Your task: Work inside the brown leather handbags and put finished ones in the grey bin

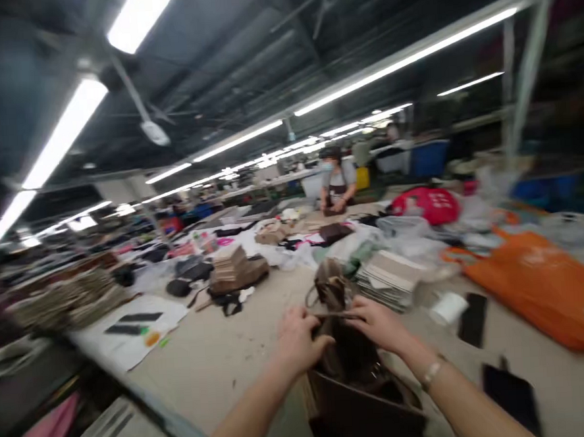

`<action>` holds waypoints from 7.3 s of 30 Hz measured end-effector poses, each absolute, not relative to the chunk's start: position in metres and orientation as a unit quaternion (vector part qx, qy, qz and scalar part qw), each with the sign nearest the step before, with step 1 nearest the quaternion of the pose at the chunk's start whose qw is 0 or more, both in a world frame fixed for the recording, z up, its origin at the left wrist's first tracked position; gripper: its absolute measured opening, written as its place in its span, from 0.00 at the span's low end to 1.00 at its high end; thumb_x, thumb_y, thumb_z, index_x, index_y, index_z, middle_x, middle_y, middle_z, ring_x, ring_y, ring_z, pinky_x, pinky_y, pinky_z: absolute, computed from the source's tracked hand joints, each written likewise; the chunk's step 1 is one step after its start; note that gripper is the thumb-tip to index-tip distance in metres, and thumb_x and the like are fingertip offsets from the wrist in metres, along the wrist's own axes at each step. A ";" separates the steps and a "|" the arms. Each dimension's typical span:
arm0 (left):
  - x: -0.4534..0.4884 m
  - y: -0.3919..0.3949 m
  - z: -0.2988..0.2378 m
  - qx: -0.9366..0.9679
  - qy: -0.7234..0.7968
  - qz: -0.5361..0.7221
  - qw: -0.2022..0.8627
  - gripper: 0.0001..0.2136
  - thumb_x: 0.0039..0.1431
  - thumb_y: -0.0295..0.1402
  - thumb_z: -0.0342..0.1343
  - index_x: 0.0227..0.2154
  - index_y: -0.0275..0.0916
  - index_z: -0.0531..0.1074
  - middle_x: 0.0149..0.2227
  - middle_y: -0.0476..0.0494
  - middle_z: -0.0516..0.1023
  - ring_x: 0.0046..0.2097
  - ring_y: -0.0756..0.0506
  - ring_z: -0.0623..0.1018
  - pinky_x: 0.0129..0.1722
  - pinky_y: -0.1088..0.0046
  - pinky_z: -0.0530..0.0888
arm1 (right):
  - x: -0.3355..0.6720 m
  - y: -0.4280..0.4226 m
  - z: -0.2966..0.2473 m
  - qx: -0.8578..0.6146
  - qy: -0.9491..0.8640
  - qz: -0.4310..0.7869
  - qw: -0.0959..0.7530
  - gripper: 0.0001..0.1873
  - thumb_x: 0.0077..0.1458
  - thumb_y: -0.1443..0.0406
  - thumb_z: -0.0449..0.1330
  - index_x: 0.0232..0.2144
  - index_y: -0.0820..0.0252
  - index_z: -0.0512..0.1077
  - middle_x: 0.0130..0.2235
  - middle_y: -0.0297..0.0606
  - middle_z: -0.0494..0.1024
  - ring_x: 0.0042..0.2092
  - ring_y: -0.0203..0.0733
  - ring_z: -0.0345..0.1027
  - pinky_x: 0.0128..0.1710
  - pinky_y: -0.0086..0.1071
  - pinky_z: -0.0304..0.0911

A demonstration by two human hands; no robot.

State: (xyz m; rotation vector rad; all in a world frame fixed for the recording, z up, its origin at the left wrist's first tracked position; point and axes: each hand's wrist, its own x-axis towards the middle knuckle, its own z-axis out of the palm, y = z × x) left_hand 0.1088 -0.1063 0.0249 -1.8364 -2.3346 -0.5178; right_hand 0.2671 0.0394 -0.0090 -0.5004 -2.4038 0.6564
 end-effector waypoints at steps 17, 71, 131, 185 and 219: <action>0.062 -0.090 0.013 -0.660 -0.701 -0.269 -0.015 0.10 0.55 0.31 0.51 0.21 0.38 0.71 0.39 0.46 0.69 0.42 0.47 0.70 0.43 0.71 0.67 | 0.262 0.042 -0.021 -0.272 -0.890 0.264 0.254 0.09 0.54 0.60 0.57 0.31 0.55 0.76 0.38 0.32 0.70 0.36 0.35 0.65 0.39 0.29 0.60; 0.064 -0.082 0.004 -0.595 -0.761 -0.258 0.006 0.09 0.55 0.31 0.54 0.20 0.37 0.67 0.29 0.48 0.71 0.33 0.50 0.70 0.35 0.75 0.62 | 0.250 0.034 -0.012 -0.199 -0.910 0.237 0.277 0.15 0.57 0.59 0.55 0.26 0.59 0.76 0.29 0.35 0.69 0.33 0.35 0.63 0.35 0.29 0.58; 0.025 -0.087 0.044 -0.732 -0.658 -0.147 -0.095 0.06 0.50 0.34 0.59 0.32 0.42 0.75 0.57 0.45 0.64 0.53 0.41 0.70 0.52 0.65 0.67 | 0.234 0.010 0.011 -0.335 -0.928 0.043 0.159 0.17 0.60 0.58 0.50 0.26 0.59 0.73 0.32 0.40 0.72 0.37 0.42 0.65 0.35 0.32 0.56; 0.040 -0.105 0.012 -0.569 -0.697 -0.407 -0.157 0.31 0.45 0.37 0.62 0.53 0.39 0.59 0.51 0.39 0.69 0.51 0.41 0.70 0.50 0.62 0.68 | 0.189 0.005 0.020 -0.321 -0.936 0.039 0.138 0.15 0.59 0.59 0.51 0.29 0.59 0.74 0.33 0.38 0.76 0.37 0.40 0.68 0.35 0.30 0.57; 0.016 -0.085 0.022 -0.693 -0.644 -0.293 -0.142 0.04 0.52 0.29 0.55 0.25 0.39 0.72 0.35 0.48 0.77 0.38 0.48 0.74 0.41 0.73 0.68 | 0.207 0.005 0.019 -0.300 -0.942 0.045 0.144 0.16 0.60 0.59 0.50 0.27 0.60 0.72 0.31 0.38 0.75 0.35 0.40 0.67 0.33 0.30 0.54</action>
